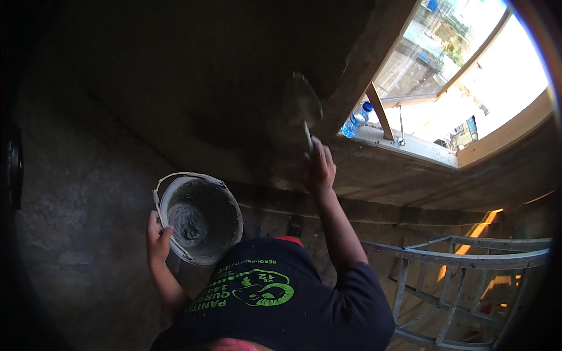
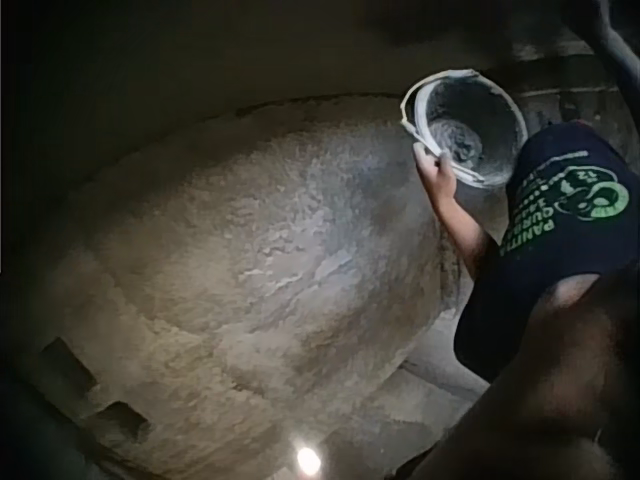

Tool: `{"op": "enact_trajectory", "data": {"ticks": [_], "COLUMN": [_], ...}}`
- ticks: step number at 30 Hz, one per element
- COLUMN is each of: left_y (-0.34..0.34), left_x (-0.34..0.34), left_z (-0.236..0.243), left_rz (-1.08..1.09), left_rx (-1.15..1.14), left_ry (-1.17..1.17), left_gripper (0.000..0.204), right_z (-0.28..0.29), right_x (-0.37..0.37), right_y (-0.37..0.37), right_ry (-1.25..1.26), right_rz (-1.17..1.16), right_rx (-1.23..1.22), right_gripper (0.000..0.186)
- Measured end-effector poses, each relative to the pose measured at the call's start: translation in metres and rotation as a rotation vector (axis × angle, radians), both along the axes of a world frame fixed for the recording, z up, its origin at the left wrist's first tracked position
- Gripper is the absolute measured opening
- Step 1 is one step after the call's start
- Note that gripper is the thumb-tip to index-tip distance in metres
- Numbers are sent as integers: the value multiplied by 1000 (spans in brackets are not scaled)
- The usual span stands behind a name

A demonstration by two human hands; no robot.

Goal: The person plasters a wall by repeatedly scooping cement mixture from a bucket with a trowel and smoothing it onto the concrete surface.

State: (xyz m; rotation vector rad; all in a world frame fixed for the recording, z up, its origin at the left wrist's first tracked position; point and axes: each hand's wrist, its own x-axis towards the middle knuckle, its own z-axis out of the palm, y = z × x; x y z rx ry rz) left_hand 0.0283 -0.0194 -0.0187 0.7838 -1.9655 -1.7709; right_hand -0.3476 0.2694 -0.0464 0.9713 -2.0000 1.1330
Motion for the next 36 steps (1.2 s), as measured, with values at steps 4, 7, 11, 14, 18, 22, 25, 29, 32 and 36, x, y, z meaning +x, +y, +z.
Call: {"op": "enact_trajectory", "data": {"ticks": [4,7,11,14,18,22,25,29,32,36], "left_y": [3,4,10,8,18,10,18,24,32,30], "left_x": [-9,-10,-7,10,11,1,-18,-14,-15,-8], "left_z": [4,6,12,4,0,10,20,22,20,23], "left_rz": [7,-23,-23,-13,80,-46,-16,-20,8,-49], "left_rx": [1,-6,-5,-36,-42,-251,-72,-67,-95,-55], "left_ry": [9,18,22,-20,-12,-100,-60,-78,-2,-88], "left_gripper": [33,32,32,33,47,42,31,28,26,28], "right_z": [12,-22,-68,-105,-59,-1,12,-32,-12,-14], "right_x": [-17,-14,19,51,81,98,106,124,134,137], "right_y": [-35,-45,-27,4,33,36,4,-34,-56,-66], "right_ry": [-105,-128,-296,-565,-1053,-1178,-1023,-859,-1309,-1478], "right_rz": [-52,-65,-34,132,465,711,808,916,808,708], "right_rx": [93,267,563,519,290,507,693,763,947,1017], "right_gripper": [49,58,61,51,39,37,31,34,39,46]}}
